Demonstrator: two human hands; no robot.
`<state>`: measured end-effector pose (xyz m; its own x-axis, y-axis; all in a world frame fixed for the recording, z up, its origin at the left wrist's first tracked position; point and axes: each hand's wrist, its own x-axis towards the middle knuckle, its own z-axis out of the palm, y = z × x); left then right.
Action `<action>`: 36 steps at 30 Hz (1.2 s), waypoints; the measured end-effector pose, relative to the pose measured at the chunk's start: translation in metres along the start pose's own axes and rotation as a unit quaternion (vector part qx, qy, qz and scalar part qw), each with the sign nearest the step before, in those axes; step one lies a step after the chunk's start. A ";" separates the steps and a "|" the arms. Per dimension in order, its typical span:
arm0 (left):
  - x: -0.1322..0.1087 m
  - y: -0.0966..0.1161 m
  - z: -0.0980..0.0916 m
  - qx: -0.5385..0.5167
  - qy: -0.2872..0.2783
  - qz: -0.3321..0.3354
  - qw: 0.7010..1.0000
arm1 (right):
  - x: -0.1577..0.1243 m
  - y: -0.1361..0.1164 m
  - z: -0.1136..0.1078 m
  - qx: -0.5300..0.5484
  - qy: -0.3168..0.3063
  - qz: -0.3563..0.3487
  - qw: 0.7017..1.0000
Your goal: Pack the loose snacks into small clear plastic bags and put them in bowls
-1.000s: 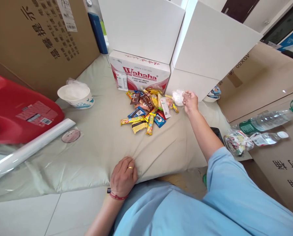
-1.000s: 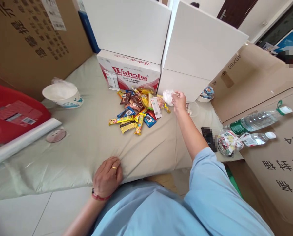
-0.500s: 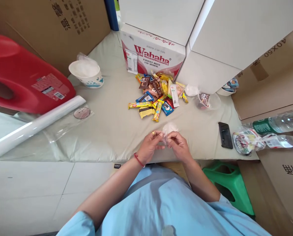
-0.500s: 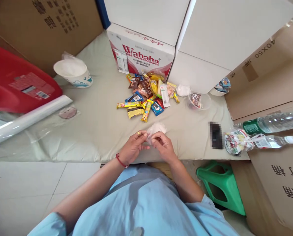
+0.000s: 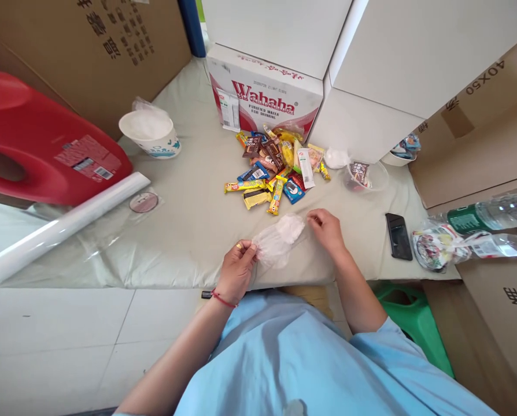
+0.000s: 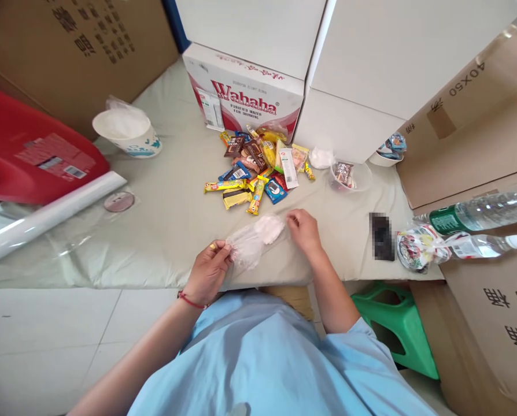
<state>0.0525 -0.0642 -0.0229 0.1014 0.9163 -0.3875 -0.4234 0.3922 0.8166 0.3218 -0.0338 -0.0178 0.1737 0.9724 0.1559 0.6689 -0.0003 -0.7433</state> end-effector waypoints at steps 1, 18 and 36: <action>-0.001 0.000 -0.004 0.002 0.011 0.006 1.000 | 0.007 0.002 -0.007 0.011 0.031 0.016 0.999; 0.003 0.002 -0.017 0.035 0.137 0.088 0.986 | -0.004 -0.004 -0.005 0.182 -0.271 0.061 0.943; -0.003 0.008 -0.006 0.133 0.056 0.159 0.977 | -0.042 -0.083 0.025 0.084 -0.162 -0.185 0.966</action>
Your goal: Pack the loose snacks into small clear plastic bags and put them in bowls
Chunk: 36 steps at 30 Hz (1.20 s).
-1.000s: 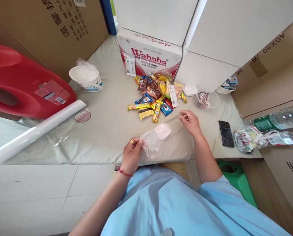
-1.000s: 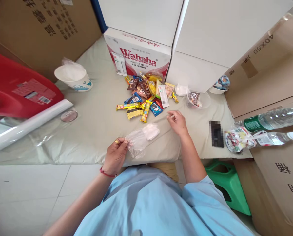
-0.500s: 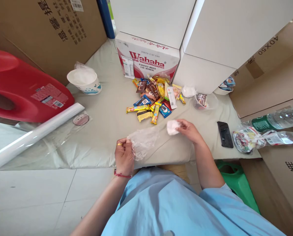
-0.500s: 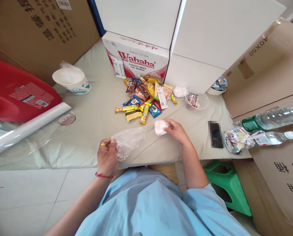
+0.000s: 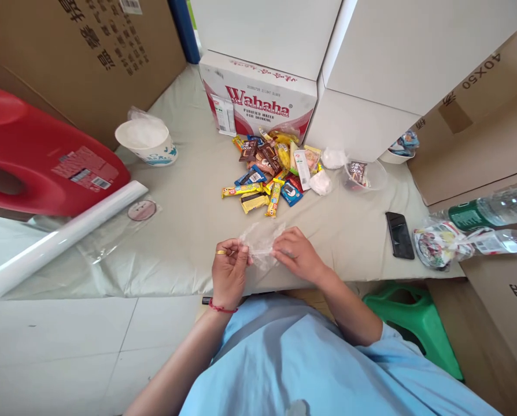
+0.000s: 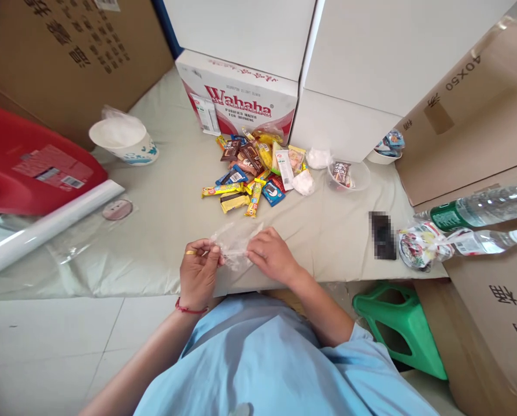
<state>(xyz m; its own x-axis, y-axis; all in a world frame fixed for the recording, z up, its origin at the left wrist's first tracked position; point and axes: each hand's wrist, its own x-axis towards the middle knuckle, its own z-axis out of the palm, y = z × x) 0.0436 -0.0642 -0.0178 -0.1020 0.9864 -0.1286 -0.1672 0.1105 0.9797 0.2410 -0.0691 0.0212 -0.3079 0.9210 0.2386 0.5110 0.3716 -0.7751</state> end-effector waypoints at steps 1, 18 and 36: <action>0.002 0.000 -0.002 -0.014 0.000 -0.006 1.000 | -0.002 0.005 0.001 0.023 0.023 0.021 0.999; -0.004 0.022 0.026 0.023 -0.181 -0.114 0.977 | -0.021 0.001 -0.008 -0.027 0.163 0.081 0.983; 0.022 0.030 -0.043 -0.114 -0.073 -0.160 0.978 | -0.045 0.031 -0.054 0.299 0.208 0.297 0.883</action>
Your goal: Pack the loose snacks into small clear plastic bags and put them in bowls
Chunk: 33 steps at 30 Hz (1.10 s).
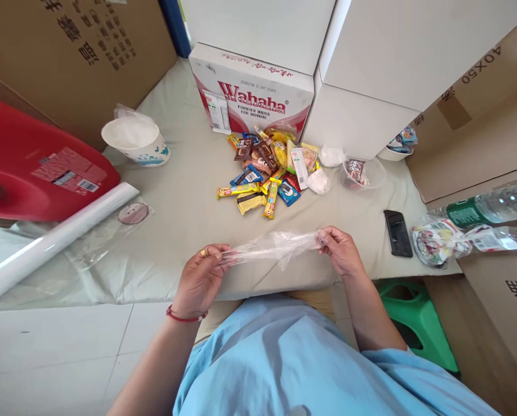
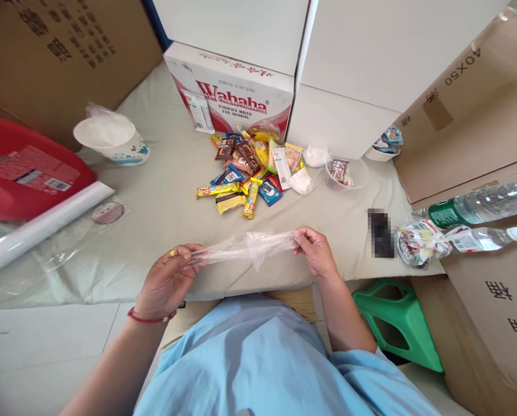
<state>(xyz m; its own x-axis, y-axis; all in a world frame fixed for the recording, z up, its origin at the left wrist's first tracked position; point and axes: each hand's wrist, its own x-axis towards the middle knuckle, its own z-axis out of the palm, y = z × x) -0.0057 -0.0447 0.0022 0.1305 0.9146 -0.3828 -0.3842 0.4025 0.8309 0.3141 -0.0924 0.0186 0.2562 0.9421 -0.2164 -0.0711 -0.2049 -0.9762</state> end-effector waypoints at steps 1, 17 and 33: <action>0.001 -0.002 -0.003 0.026 0.011 0.008 1.000 | -0.001 0.001 0.001 -0.011 -0.006 -0.016 1.000; 0.038 0.015 0.057 0.465 -0.146 0.294 0.822 | -0.014 -0.036 0.021 -0.198 -0.182 -0.239 0.933; 0.017 0.003 0.050 0.458 -0.138 0.205 0.854 | -0.024 -0.047 0.001 -0.224 0.055 -0.271 0.934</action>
<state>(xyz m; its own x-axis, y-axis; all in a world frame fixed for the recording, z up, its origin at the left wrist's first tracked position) 0.0409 -0.0266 0.0182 0.4153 0.9095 0.0200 0.4107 -0.2071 0.8880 0.3104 -0.1049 0.0693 0.2362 0.9119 0.3357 0.5029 0.1808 -0.8452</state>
